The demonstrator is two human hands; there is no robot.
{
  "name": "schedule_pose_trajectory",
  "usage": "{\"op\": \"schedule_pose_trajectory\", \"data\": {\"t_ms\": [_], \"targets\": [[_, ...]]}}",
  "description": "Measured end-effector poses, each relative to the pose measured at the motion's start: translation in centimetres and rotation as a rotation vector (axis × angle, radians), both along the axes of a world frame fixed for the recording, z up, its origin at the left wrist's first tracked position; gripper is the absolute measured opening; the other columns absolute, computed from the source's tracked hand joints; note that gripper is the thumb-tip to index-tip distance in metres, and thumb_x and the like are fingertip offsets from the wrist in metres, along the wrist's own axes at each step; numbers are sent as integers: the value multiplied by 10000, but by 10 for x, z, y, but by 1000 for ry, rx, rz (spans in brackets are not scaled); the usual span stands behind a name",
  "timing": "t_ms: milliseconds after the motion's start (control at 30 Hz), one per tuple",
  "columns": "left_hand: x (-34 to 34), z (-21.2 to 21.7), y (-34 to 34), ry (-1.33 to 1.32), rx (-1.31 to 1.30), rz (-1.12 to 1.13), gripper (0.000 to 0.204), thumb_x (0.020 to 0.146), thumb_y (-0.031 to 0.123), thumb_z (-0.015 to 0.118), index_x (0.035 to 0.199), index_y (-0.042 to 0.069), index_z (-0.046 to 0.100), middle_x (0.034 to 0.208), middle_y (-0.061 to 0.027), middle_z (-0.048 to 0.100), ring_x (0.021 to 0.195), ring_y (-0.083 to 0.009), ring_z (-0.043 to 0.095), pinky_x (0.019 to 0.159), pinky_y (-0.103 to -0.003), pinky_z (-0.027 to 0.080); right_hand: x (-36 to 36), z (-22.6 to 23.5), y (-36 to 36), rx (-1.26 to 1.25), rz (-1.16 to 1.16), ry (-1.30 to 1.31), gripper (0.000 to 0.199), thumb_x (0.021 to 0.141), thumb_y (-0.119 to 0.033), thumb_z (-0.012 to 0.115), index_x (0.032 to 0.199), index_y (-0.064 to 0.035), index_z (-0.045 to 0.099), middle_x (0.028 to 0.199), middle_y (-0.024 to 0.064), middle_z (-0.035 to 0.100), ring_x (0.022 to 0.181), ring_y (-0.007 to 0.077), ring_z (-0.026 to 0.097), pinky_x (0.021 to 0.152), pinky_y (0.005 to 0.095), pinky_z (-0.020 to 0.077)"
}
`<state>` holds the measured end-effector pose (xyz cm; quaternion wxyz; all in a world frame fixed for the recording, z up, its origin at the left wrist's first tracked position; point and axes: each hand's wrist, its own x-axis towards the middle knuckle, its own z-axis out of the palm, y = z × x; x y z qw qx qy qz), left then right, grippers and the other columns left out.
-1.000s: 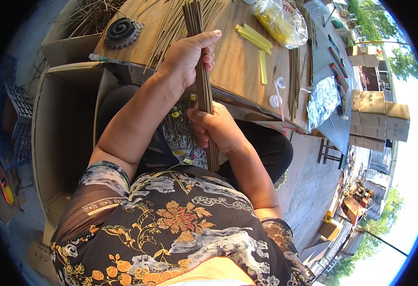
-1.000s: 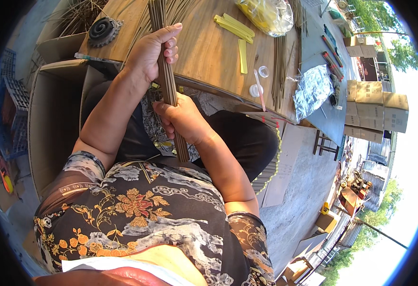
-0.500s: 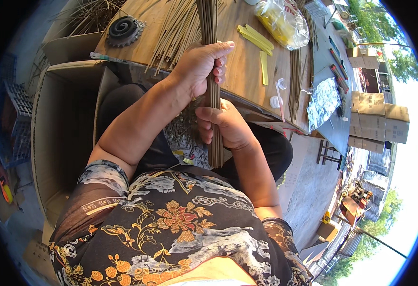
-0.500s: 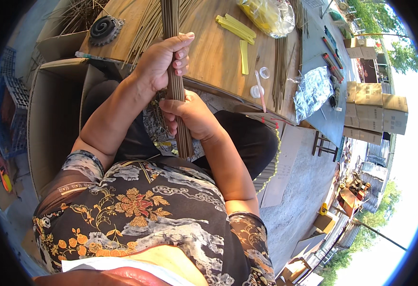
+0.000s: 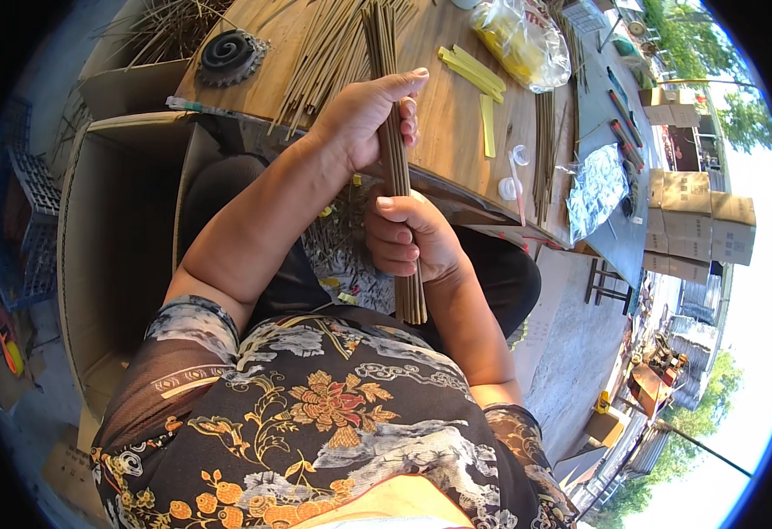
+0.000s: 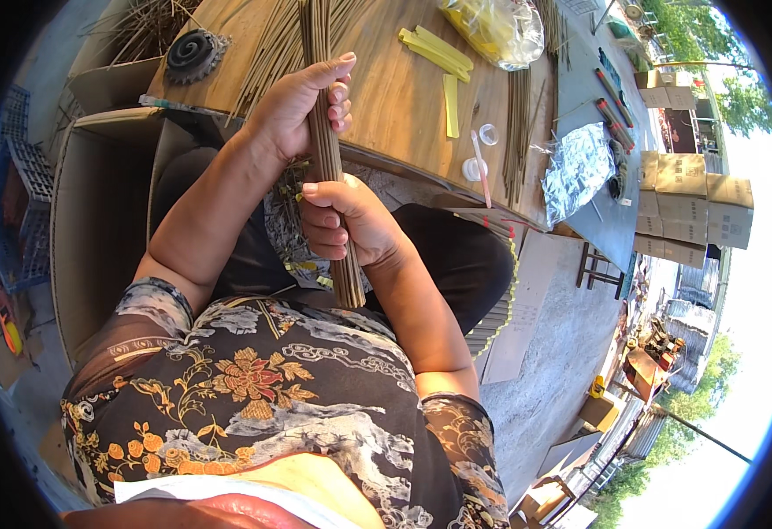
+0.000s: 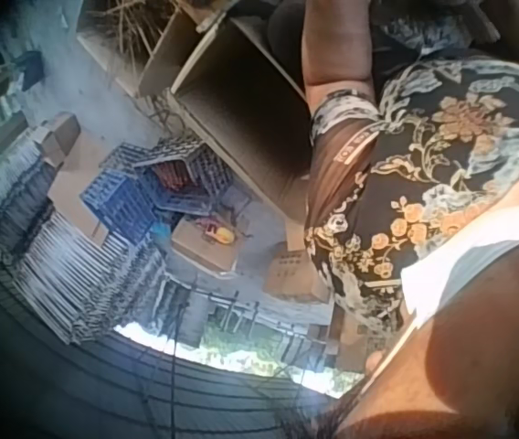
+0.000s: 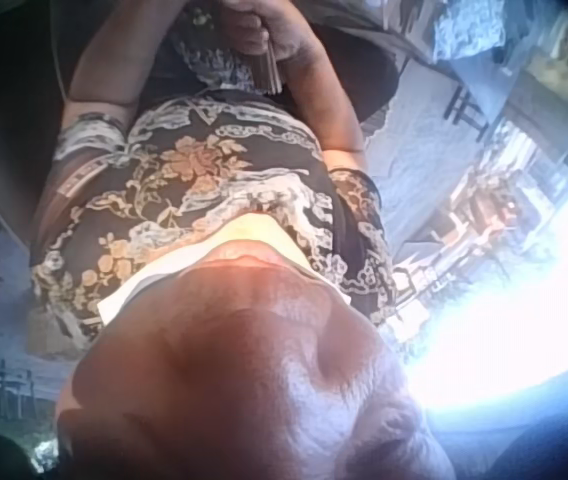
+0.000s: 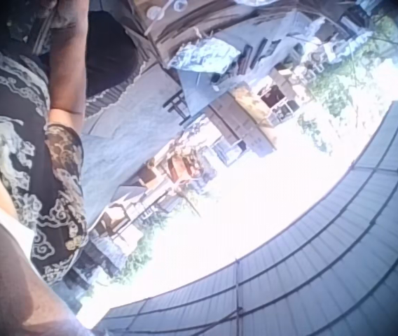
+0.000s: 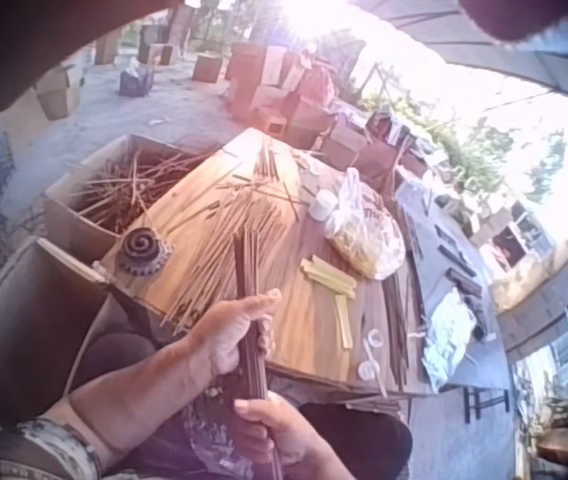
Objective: The person gathers thin wooden sticks, aligns them into bundles, and wraps the ends with yellow tape. They repeatedly pick up sticks, align them, and secure the bundles with tape, placing finished bundles into a cardboard box.
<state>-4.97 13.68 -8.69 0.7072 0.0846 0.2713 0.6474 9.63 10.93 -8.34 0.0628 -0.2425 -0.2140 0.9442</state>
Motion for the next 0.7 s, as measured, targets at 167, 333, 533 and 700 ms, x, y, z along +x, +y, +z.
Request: {"op": "schedule_pose_trajectory", "data": {"t_ms": [167, 333, 533, 700], "targets": [[-2, -4, 1, -72, 44, 1, 227, 798, 258, 629, 751, 90, 483, 508, 39, 416, 429, -68, 403, 421, -217, 354, 2, -6, 0, -69, 27, 104, 175, 835, -142, 497, 703, -91, 395, 486, -35, 330, 336, 50, 295, 283, 193, 258], [-4, 2, -3, -2, 49, 45, 210, 810, 248, 613, 754, 93, 483, 511, 46, 426, 422, -61, 400, 412, -203, 343, -9, 12, -5, 452, -13, -334, 125, 803, -113, 515, 742, -71, 414, 492, -11, 375, 359, 82, 370, 322, 227, 320], [-1, -1, 0, 27, 49, 83, 196, 813, 238, 609, 756, 98, 484, 535, 34, 461, 445, -64, 426, 431, -198, 357, -13, 13, -8, 876, -35, -634, 124, 824, -135, 522, 841, -37, 449, 534, 8, 440, 384, 90, 410, 355, 236, 341], [9, 3, -8, 115, 34, 122, 214, 818, 255, 603, 724, 106, 482, 548, 26, 472, 458, -71, 436, 440, -204, 363, -7, -10, -5, 1234, -116, -736, 119, 829, -137, 521, 848, -43, 451, 528, 6, 438, 391, 87, 418, 365, 233, 347]]}}
